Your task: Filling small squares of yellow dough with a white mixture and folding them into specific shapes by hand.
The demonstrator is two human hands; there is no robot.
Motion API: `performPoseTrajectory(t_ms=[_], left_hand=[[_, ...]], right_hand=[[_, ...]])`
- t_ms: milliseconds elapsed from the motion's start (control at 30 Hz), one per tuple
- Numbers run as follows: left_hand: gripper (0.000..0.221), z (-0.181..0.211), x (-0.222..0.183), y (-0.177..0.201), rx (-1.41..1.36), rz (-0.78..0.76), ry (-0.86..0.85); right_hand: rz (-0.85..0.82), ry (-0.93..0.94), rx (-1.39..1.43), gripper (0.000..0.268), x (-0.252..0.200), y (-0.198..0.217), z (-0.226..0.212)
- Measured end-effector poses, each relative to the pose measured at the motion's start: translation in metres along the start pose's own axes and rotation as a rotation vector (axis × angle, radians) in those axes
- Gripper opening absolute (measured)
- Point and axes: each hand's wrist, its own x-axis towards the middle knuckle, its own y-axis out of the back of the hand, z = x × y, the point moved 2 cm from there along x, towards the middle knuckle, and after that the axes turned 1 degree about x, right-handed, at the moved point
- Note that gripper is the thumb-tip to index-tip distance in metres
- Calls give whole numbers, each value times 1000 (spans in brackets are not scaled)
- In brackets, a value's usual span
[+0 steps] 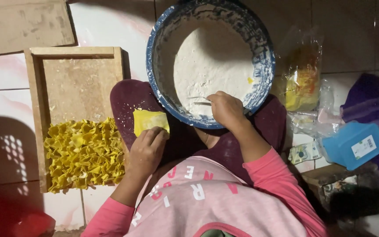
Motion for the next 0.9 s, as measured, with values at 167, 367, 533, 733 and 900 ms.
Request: performPoseTrajectory(t_ms=[167, 367, 533, 733, 900], left_hand=[[3, 2, 11, 12, -132, 12, 148], [2, -13, 8, 13, -459, 26, 441], [10, -17, 25, 42, -533, 86, 584], [10, -22, 21, 38, -581, 126, 736], [18, -8, 20, 24, -329, -1, 670]], right_hand=[[8, -2, 49, 26, 2, 0, 1], [57, 12, 188, 27, 3, 6, -5], [258, 129, 383, 17, 3, 1, -10], [245, 90, 856, 10, 2, -33, -16], [126, 65, 1163, 35, -21, -18, -94]])
